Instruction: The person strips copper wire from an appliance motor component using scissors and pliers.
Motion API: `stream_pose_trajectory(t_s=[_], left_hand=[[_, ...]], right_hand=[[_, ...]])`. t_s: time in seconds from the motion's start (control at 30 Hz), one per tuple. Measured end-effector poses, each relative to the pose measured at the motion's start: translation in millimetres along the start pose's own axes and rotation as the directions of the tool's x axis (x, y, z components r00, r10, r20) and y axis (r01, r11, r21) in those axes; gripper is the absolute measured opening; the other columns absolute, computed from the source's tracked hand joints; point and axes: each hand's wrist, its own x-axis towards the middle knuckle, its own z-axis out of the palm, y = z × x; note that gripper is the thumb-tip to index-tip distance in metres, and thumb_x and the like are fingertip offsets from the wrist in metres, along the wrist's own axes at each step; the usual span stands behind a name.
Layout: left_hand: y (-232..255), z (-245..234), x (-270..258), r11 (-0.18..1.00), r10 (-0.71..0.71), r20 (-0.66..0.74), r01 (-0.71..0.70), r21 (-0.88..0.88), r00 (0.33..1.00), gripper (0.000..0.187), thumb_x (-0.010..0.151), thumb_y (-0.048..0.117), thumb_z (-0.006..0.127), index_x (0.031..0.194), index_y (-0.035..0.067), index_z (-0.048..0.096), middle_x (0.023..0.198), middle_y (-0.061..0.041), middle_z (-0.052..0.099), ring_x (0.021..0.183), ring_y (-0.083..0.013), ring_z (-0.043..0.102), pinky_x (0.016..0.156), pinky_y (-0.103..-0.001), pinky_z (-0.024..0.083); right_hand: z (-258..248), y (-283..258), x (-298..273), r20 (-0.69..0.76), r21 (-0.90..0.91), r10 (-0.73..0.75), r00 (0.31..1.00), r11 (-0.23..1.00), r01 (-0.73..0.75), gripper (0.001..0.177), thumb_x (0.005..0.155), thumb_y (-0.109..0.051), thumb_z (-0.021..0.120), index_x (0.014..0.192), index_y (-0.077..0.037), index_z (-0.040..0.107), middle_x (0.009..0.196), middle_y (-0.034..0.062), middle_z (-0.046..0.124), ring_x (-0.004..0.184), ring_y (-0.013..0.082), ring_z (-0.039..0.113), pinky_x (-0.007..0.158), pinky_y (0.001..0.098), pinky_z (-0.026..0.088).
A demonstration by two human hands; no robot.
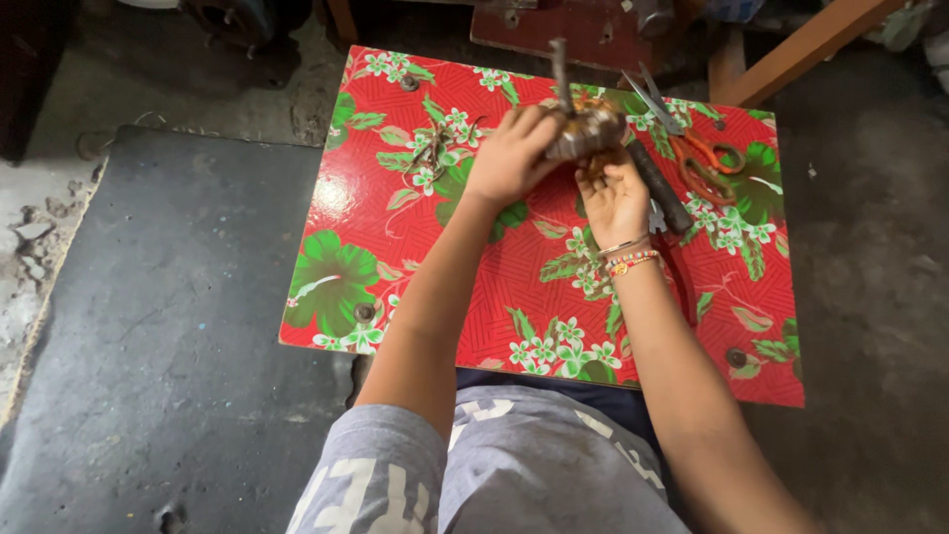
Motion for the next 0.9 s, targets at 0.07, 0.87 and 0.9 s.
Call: stream_pose_trajectory(t_s=[0.07, 0.87, 0.9], left_hand=[[-2, 3, 0, 0.999, 0.050, 0.038, -0.049, -0.010, 0.998, 0.053, 0.084, 0.024, 0.077, 0.132, 0.014, 0.056, 0.140, -0.011, 0.055, 0.129, -0.0360, 0.052, 0.100, -0.045, 0.054], [-2, 5, 0, 0.999, -0.042, 0.116, 0.040, 0.020, 0.992, 0.062, 0.073, 0.022, 0.082, 0.128, 0.013, 0.055, 0.130, -0.010, 0.056, 0.130, -0.0349, 0.052, 0.093, -0.044, 0.056], [-3, 7, -1, 0.999, -0.041, 0.122, 0.038, 0.030, 0.992, 0.062, 0.074, 0.022, 0.082, 0.129, 0.013, 0.055, 0.130, -0.010, 0.056, 0.130, -0.0352, 0.052, 0.092, -0.044, 0.056]], right_hand=[[-4, 2, 3, 0.001, -0.013, 0.002, 1.000, 1.000, -0.002, 0.025, 0.095, -0.010, 0.056, 0.117, -0.001, 0.064, 0.111, 0.0104, 0.068, 0.103, 0.0222, 0.066, 0.095, 0.0386, 0.058], [-6, -4, 1, 0.036, 0.090, 0.022, 0.999, 0.996, -0.025, 0.022, 0.090, -0.029, 0.056, 0.082, -0.009, 0.056, 0.068, 0.0048, 0.055, 0.059, 0.0159, 0.046, 0.069, 0.0334, 0.043], [-6, -5, 0, 0.042, 0.084, 0.022, 0.999, 0.996, -0.025, 0.022, 0.089, -0.030, 0.056, 0.082, -0.009, 0.056, 0.066, 0.0045, 0.054, 0.059, 0.0156, 0.046, 0.069, 0.0331, 0.043]])
